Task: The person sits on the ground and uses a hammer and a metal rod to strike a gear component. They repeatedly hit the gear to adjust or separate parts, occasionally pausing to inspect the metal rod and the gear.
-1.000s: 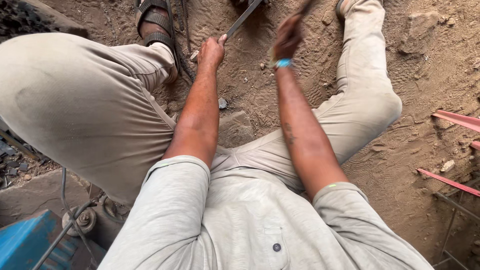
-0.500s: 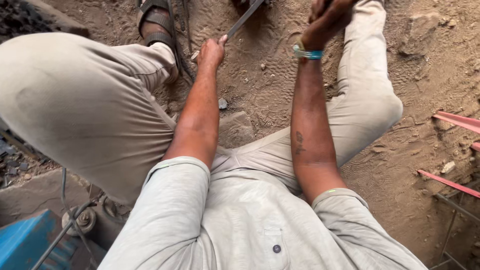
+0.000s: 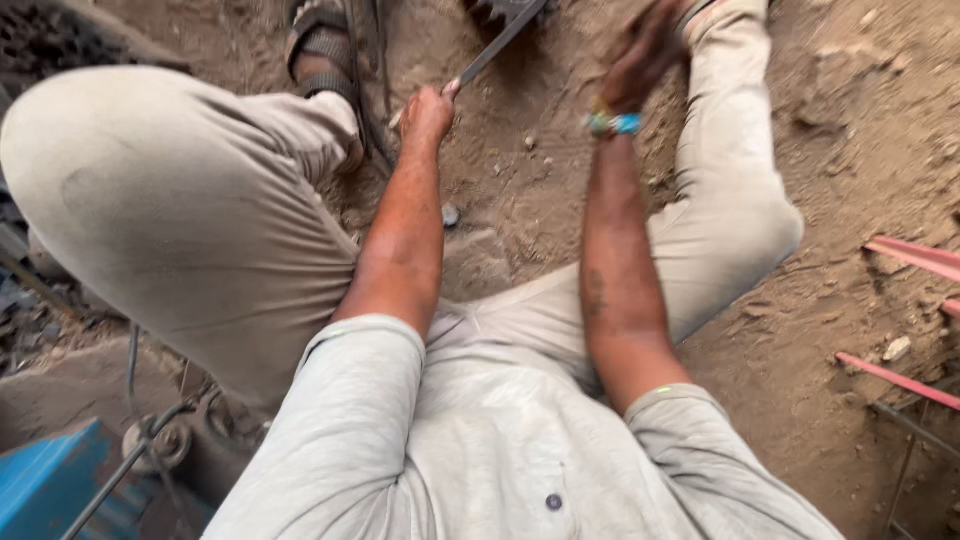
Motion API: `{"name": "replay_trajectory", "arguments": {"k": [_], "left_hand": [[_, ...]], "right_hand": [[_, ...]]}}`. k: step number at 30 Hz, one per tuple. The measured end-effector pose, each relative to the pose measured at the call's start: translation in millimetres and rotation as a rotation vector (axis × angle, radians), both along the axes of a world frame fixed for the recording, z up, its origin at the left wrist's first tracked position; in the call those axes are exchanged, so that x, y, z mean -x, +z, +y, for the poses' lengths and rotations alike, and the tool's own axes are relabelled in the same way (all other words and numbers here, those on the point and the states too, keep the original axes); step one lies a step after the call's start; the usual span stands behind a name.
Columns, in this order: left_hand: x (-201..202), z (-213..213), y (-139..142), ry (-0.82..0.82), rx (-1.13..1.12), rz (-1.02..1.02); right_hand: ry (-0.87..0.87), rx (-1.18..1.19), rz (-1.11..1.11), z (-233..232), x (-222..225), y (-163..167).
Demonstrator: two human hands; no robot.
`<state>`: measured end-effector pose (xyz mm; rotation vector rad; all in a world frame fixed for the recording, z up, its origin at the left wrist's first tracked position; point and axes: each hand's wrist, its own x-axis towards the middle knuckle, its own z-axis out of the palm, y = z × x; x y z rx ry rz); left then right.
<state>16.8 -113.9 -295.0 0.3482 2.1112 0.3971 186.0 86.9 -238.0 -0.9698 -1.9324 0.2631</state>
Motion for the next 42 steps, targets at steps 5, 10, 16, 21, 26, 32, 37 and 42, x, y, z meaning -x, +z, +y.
{"name": "replay_trajectory", "arguments": {"k": [5, 10, 16, 21, 26, 32, 37, 42], "left_hand": [[-4, 3, 3, 0.070, 0.035, -0.186], [-3, -1, 12, 0.028, 0.005, -0.086], [1, 6, 11, -0.019, 0.012, 0.012], [-1, 12, 5, 0.056, -0.016, -0.147], [-2, 11, 5, 0.053, -0.057, -0.091], [-6, 14, 16, 0.072, -0.094, -0.061], [-8, 17, 16, 0.005, -0.094, -0.040], [-9, 19, 6, -0.108, -0.042, -0.008]], "right_hand": [[0.223, 0.485, 0.507, -14, -2, 3], [-0.135, 1.424, -0.042, -70, -4, -54], [-0.295, 1.241, 0.018, -67, -17, -59], [-0.304, 1.376, 0.138, -76, -12, -46], [-0.271, 1.377, 0.140, -74, -10, -51], [-0.265, 1.370, 0.098, -65, -11, -64], [-0.263, 1.359, 0.101, -67, -9, -60], [-0.139, 0.979, 0.220, -42, 2, -42]]}}
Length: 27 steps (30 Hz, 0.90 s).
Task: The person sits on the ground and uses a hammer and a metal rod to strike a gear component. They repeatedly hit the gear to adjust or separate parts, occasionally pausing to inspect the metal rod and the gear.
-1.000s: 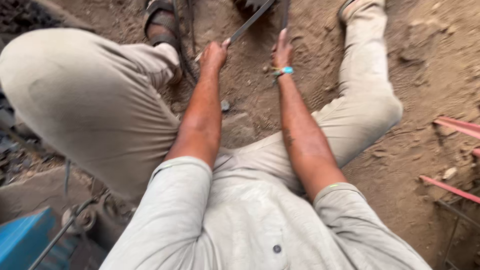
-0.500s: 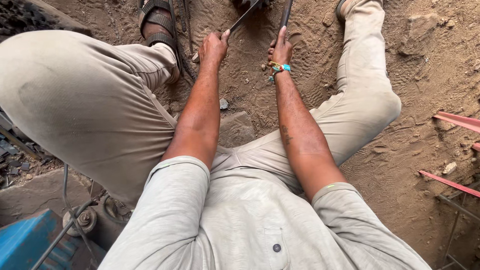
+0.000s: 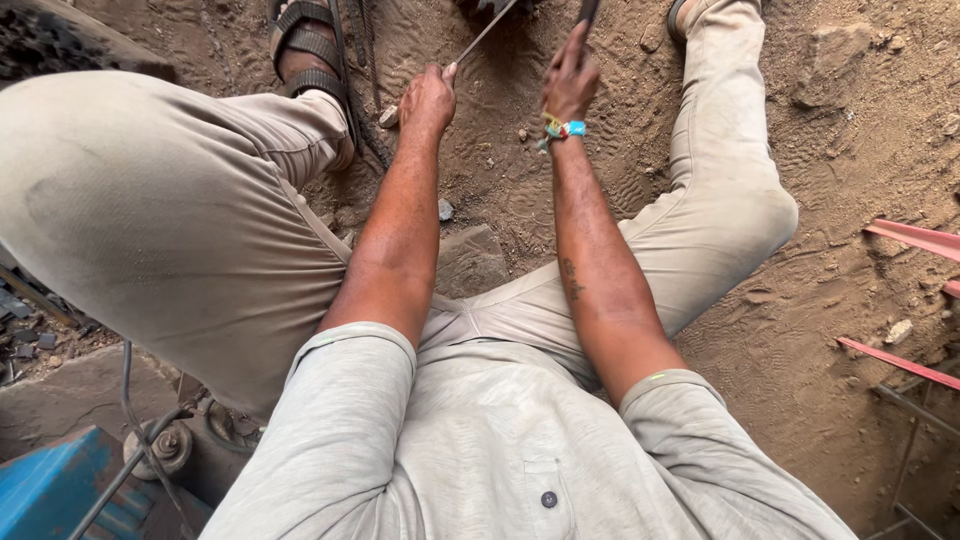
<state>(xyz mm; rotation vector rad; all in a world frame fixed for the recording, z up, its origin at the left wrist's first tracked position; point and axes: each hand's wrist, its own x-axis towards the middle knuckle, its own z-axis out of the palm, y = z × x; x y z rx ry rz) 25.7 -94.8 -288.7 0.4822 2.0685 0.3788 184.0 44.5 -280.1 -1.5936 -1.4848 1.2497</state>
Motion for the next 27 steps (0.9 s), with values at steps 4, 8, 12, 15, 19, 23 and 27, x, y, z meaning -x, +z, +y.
{"name": "replay_trajectory", "arguments": {"k": [4, 8, 12, 15, 19, 23, 27], "left_hand": [[-1, 2, 0, -0.003, 0.036, -0.041], [-2, 5, 2, 0.000, 0.060, -0.080], [-3, 5, 1, 0.011, 0.057, -0.085], [-4, 2, -2, 0.021, 0.054, -0.064], [-3, 0, -2, -0.004, 0.063, -0.059], [-4, 2, 3, 0.014, 0.089, -0.094], [-5, 2, 8, 0.004, 0.091, -0.075]], "right_hand": [[0.056, -0.330, 0.229, 13, 3, 3], [0.047, -0.232, -0.163, -11, 1, -9], [0.073, 0.132, -0.297, -18, -1, -13], [0.173, -0.519, -0.398, 11, -4, -6], [0.064, -0.401, 0.257, 39, -4, 4], [0.053, -0.531, 0.027, 15, 1, -1], [0.084, 0.108, -0.162, -17, -3, -10]]}}
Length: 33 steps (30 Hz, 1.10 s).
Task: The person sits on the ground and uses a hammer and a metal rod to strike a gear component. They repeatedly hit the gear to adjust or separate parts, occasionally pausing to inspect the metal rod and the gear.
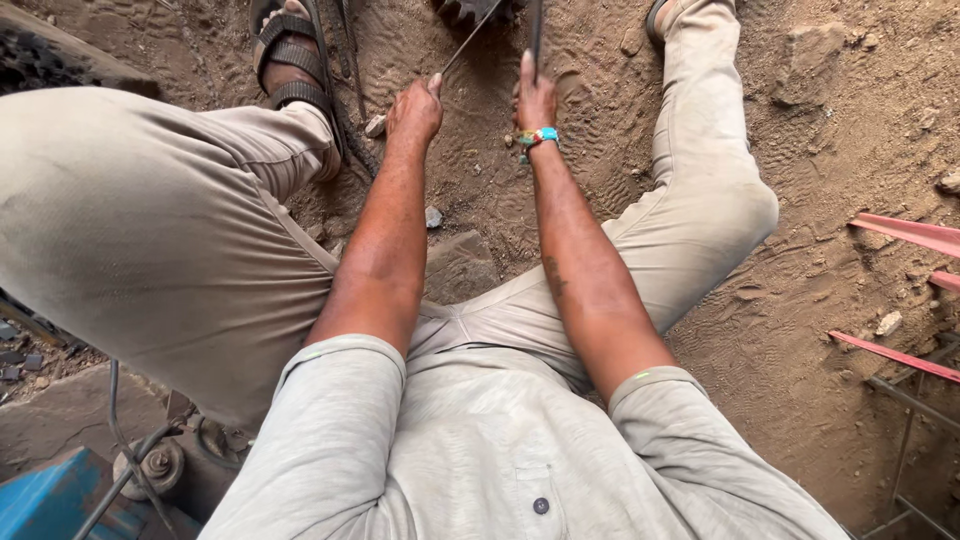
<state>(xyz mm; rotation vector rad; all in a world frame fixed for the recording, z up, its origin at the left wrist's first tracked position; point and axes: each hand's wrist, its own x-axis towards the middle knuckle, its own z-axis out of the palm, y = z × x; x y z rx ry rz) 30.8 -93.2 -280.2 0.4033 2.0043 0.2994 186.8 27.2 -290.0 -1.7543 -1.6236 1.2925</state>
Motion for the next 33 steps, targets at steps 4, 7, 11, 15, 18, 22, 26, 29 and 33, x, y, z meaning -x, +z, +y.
{"name": "replay_trajectory", "arguments": {"k": [4, 7, 11, 15, 18, 22, 26, 29, 33], "left_hand": [[2, -2, -2, -0.019, -0.007, 0.031], [2, -3, -6, -0.020, -0.073, 0.070], [2, -5, -7, -0.051, -0.120, 0.168], [2, -8, -3, -0.006, -0.112, 0.105], [4, -7, 1, 0.035, -0.103, 0.063], [2, -5, -1, 0.030, -0.080, 0.027], [1, -5, -9, -0.013, -0.045, 0.012], [4, -5, -14, -0.047, 0.005, -0.046], [9, -5, -17, -0.004, 0.015, -0.025]], "right_hand": [[-0.034, 0.042, 0.038, 7, -5, 0], [-0.030, -0.061, 0.078, 14, -5, 4], [-0.060, -0.151, 0.067, 10, 0, 7], [-0.065, -0.102, 0.002, 3, -2, 2], [-0.026, -0.077, -0.090, -2, -5, -8], [-0.021, -0.060, -0.253, -6, -9, -19], [0.024, 0.072, -0.190, -7, -7, -18], [0.014, -0.049, -0.141, -3, 1, -7], [-0.027, -0.443, 0.015, 21, 18, 24]]}}
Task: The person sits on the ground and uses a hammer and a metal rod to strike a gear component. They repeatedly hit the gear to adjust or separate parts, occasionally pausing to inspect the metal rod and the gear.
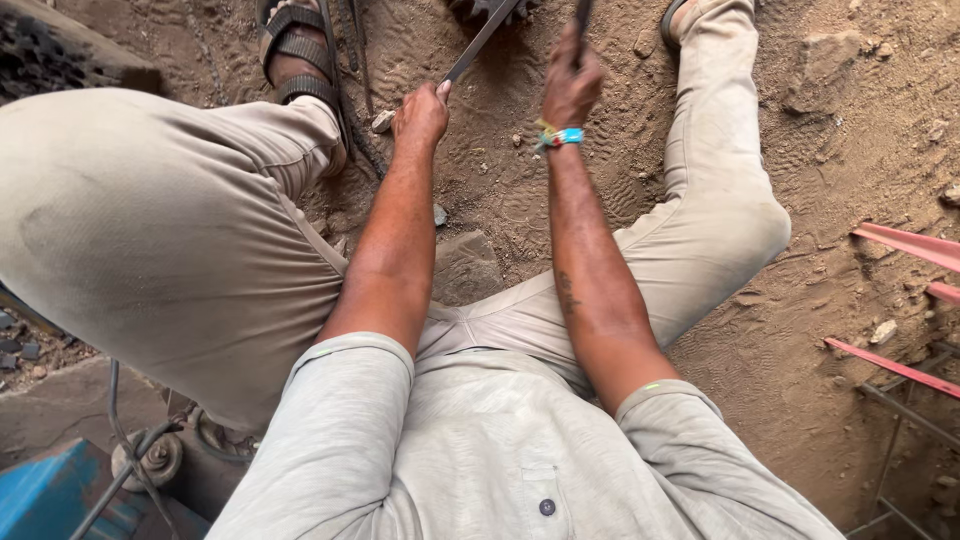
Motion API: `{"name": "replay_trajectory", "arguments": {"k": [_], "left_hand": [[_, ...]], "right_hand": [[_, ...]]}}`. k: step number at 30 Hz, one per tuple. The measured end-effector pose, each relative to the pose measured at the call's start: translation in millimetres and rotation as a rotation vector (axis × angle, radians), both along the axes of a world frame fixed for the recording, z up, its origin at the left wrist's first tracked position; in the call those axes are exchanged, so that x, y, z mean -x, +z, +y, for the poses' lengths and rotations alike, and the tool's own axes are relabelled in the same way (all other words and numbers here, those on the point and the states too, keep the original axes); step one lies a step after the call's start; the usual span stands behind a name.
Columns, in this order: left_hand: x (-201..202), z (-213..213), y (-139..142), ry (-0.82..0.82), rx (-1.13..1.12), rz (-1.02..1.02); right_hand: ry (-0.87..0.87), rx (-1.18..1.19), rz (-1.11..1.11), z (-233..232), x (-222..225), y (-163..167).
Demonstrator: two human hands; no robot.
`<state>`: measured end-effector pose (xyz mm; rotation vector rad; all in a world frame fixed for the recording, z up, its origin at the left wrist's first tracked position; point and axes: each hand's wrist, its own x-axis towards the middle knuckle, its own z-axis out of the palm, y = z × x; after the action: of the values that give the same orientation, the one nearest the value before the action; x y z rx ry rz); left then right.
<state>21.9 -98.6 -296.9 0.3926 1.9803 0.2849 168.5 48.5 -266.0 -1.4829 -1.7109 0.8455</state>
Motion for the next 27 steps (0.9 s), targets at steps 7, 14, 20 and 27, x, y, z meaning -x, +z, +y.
{"name": "replay_trajectory", "arguments": {"k": [7, 14, 20, 27], "left_hand": [[0, 3, 2, 0.019, 0.028, -0.019], [2, 4, 15, -0.019, 0.032, 0.043], [3, 2, 5, -0.056, -0.032, 0.126], [1, 2, 17, 0.024, 0.017, -0.018]], "right_hand": [[0.190, -0.126, 0.507, 20, 4, 7], [0.064, 0.426, -0.252, -43, -4, -29], [0.100, 0.035, 0.335, 8, 7, 20], [0.104, -0.095, 0.187, -16, 11, 5]]}}
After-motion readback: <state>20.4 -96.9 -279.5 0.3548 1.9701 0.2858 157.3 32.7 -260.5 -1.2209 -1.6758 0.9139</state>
